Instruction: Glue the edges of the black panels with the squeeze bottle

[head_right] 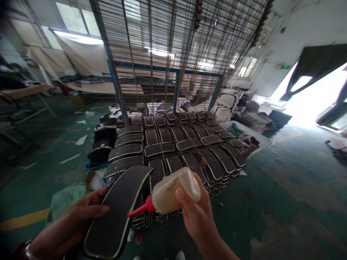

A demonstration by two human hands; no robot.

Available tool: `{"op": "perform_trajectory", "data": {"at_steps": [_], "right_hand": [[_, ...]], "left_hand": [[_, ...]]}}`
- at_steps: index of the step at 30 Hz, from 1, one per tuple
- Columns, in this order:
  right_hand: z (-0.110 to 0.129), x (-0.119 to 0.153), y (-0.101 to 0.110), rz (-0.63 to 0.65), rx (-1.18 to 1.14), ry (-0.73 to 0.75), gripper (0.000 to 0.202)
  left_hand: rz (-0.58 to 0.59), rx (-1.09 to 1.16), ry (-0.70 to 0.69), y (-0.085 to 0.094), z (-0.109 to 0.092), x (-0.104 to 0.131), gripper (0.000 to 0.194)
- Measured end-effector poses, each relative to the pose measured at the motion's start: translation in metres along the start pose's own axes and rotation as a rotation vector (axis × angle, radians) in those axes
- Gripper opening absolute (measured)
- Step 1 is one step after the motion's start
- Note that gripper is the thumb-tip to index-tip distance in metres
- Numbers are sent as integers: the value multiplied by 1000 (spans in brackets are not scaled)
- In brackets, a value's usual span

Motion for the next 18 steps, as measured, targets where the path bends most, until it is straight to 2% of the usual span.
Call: {"op": "perform_trajectory", "data": {"at_steps": [6,12,16,18], "right_hand": [[-2,7,-2,94,3,-27,45],[2,13,-5,-8,-8,-23,47],[0,16,0,-36,1,-12,52],[-6,19,3,-11,-11,0,51]], "left_hand": [[-121,53,-38,2,-6,4,68],[-229,88,-78,10,-12,5,73],[-276,134,-124,18,-13,2,72],[-302,131,-145,21,-14,1,69]]}}
Point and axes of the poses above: each hand's wrist, its own x-axis away from the middle knuckle, its own y-axis out of the back of the hand, z = x × y, the point moved 7 cm from there along -x, towards the middle knuckle, and after that the axes turned 14 degrees about y, right-handed, at the moved point
